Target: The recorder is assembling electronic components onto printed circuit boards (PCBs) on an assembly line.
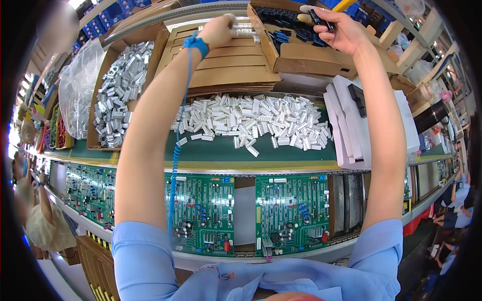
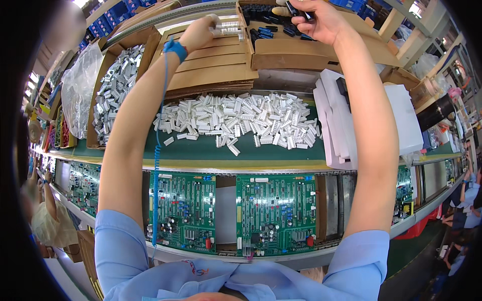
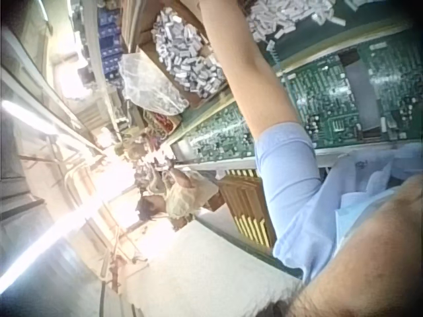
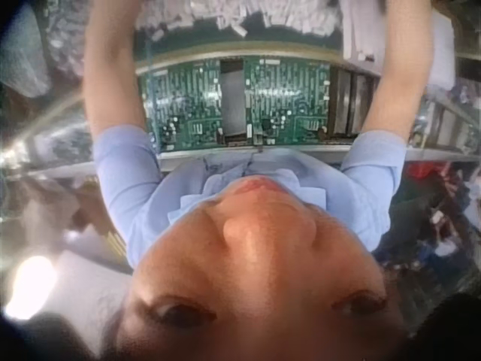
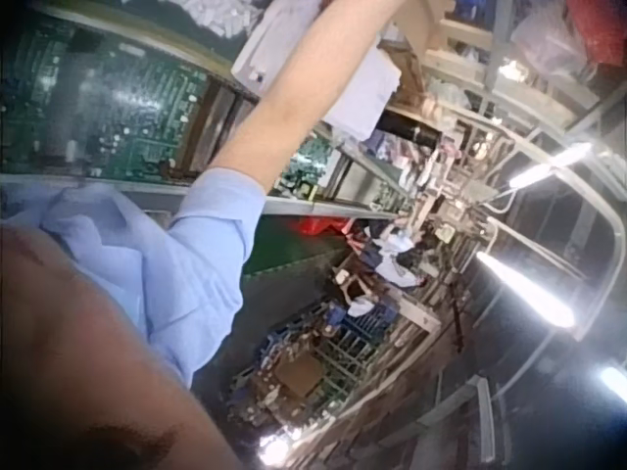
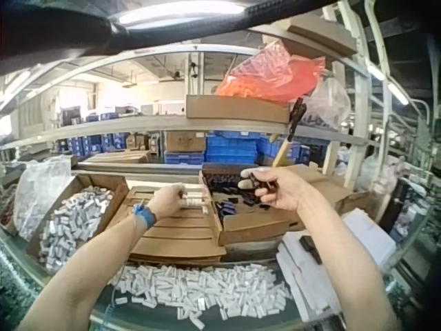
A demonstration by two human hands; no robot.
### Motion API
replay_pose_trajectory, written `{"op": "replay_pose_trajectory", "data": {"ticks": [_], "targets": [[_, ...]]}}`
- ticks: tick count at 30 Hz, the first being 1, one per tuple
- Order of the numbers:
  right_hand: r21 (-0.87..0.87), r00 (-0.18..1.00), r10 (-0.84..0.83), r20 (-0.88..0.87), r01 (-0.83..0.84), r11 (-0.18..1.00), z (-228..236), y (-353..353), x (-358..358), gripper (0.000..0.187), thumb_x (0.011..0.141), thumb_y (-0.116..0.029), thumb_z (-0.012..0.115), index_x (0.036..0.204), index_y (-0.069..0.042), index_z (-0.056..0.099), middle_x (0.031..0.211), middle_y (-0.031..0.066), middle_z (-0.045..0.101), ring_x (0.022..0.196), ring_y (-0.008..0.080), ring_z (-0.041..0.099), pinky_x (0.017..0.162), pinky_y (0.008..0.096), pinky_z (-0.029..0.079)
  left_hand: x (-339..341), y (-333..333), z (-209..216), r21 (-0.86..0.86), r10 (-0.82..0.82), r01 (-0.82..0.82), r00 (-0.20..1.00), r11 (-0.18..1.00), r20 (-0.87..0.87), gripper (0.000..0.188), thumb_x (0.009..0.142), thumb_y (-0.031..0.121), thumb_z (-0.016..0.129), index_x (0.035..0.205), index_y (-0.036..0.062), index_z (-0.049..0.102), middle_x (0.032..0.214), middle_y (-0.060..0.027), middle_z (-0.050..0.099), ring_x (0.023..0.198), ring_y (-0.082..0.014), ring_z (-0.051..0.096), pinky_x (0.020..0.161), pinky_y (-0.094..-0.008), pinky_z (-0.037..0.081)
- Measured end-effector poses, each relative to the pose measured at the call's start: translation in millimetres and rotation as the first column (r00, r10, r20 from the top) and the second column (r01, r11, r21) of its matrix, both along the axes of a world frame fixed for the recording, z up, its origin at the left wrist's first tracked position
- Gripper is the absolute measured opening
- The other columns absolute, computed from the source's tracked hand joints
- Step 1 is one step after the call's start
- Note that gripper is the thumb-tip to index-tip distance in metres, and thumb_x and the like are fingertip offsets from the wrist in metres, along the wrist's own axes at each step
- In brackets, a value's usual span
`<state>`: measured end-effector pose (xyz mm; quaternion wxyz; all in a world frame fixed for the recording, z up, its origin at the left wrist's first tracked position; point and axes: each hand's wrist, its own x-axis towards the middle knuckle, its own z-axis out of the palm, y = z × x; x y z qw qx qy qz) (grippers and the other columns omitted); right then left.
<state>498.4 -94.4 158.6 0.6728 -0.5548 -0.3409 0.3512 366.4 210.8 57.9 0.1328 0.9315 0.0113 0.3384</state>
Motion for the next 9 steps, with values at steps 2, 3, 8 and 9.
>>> {"op": "replay_pose_trajectory", "data": {"ticks": [2,3,8,9], "targets": [[0.006,0.99,-0.138,-0.005,0.138,0.99,5,-20,-31,0.025,0.094,-0.014,0.059,0.115,-0.001,0.06,0.089,0.0012,0.062,0.068,0.0087,0.059,0.044,0.0152,0.039,-23,-12,27,-0.352,-0.071,0.013,0.986,0.936,-0.154,0.026,0.085,0.025,0.067,0.102,0.0053,0.062,0.083,-0.0077,0.065,0.074,-0.0158,0.063,0.061,-0.0307,0.051],[-0.015,0.994,-0.109,0.027,0.109,0.994,9,-28,-53,0.025,0.094,-0.014,0.059,0.114,-0.001,0.061,0.091,0.0019,0.063,0.067,0.0092,0.06,0.044,0.0155,0.039,-35,-7,34,-0.275,-0.009,-0.033,0.989,0.961,-0.148,0.029,0.088,0.03,0.066,0.105,0.0061,0.062,0.084,-0.004,0.064,0.07,-0.0074,0.059,0.055,-0.0254,0.051],[-0.07,0.981,0.116,0.155,-0.107,0.992,-3,-82,-99,0.022,0.096,-0.021,0.056,0.108,-0.004,0.064,0.096,0.004,0.066,0.062,0.0079,0.056,0.041,0.016,0.035,-134,-64,124,-0.683,-0.354,0.202,0.931,0.702,-0.088,0.013,0.09,0.015,0.063,0.085,0.0029,0.063,0.071,0.0005,0.057,0.06,-0.0085,0.054,0.057,-0.0226,0.046],[-0.099,0.961,0.239,0.138,-0.227,0.969,-9,-88,-104,0.024,0.098,-0.025,0.053,0.107,-0.006,0.064,0.095,0.0037,0.067,0.058,0.0073,0.052,0.04,0.0174,0.033,-161,-91,148,-0.718,-0.191,-0.011,0.961,0.696,-0.2,0.012,0.091,0.014,0.063,0.086,0.003,0.062,0.075,0.0002,0.058,0.062,-0.0084,0.056,0.057,-0.0221,0.047]]}}
